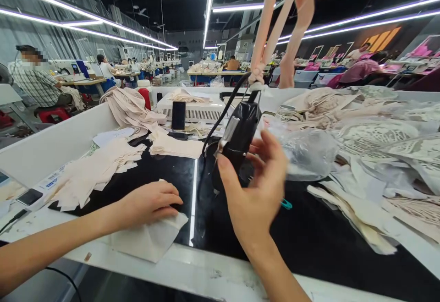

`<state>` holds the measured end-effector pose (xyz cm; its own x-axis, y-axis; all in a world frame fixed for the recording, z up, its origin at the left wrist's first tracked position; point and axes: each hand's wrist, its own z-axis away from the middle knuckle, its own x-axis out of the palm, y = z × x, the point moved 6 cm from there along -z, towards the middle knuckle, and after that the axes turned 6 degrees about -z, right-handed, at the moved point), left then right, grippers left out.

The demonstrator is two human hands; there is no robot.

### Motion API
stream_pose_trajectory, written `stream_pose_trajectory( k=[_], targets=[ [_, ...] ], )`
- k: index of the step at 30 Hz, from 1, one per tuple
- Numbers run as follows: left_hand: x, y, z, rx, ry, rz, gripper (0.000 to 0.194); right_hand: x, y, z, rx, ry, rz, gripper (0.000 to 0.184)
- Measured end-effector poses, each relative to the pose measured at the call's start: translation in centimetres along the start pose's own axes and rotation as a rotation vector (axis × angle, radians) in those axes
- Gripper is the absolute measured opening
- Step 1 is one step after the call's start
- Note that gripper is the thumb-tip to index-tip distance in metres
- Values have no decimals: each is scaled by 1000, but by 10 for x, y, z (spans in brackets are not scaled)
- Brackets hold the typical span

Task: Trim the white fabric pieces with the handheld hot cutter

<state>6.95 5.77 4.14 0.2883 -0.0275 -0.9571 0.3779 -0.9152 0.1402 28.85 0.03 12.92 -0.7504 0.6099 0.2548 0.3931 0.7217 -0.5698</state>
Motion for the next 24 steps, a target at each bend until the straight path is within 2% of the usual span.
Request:
stream_pose_trajectory(
  k=[2,3,5,6,7,8,10,11,13,15,17,19,24],
  targets=[
    [9,7,-10,-14,-71,1,13,-20,-22,7,-276,111,0,49],
    [12,9,-14,-36,-105,16,7,-24,-30,13,-365,56,37,34],
    [13,12,-19,-100,-153,63,9,-15,-29,28,-319,-305,169,8],
    [12,11,-20,-151,-167,101,11,-10,-27,39,-302,-477,173,8],
    [9,9,-20,-206,-173,141,11,-6,-18,50,-215,-593,179,10],
    [4,7,-19,-259,-171,175,10,-4,-7,59,-89,-654,176,15],
    [-9,2,-16,-338,-146,219,9,4,22,76,219,-702,156,27],
    [-16,-2,-15,-378,-116,282,8,11,35,85,362,-730,139,40],
    [-29,-11,-12,-477,-31,504,6,28,57,101,582,-802,121,62],
    [-37,-22,-8,-576,53,751,14,48,69,116,751,-894,54,65],
    [-42,-32,-4,-638,89,864,24,68,71,128,854,-1012,-30,51],
    [-44,-41,5,-683,90,901,31,84,68,136,890,-1126,-70,40],
    [-47,-51,39,-772,9,1001,40,102,52,135,809,-1292,54,27]
  ],
)
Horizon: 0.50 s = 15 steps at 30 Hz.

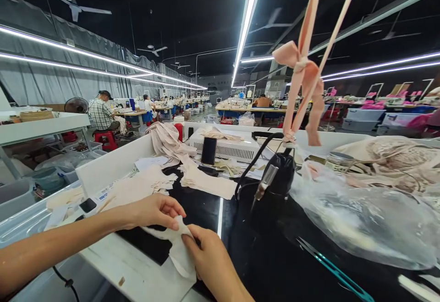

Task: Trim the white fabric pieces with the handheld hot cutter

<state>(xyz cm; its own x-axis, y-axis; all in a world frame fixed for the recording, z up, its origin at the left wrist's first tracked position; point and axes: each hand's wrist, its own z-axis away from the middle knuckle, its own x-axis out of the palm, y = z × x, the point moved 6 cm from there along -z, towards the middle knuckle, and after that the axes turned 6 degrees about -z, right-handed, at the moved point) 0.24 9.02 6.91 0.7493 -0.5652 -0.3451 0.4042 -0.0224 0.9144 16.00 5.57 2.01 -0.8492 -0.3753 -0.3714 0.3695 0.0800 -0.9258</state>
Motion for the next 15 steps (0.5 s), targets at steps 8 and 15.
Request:
stream_pose_trajectory(
  k=[8,15],
  targets=[
    [-20,-19,19,-92,-5,6,40,-4,-22,-6,77,-52,325,32],
    [-67,-5,-22,21,169,-42,48,-38,-23,-41,11,105,393,39]
  ],
)
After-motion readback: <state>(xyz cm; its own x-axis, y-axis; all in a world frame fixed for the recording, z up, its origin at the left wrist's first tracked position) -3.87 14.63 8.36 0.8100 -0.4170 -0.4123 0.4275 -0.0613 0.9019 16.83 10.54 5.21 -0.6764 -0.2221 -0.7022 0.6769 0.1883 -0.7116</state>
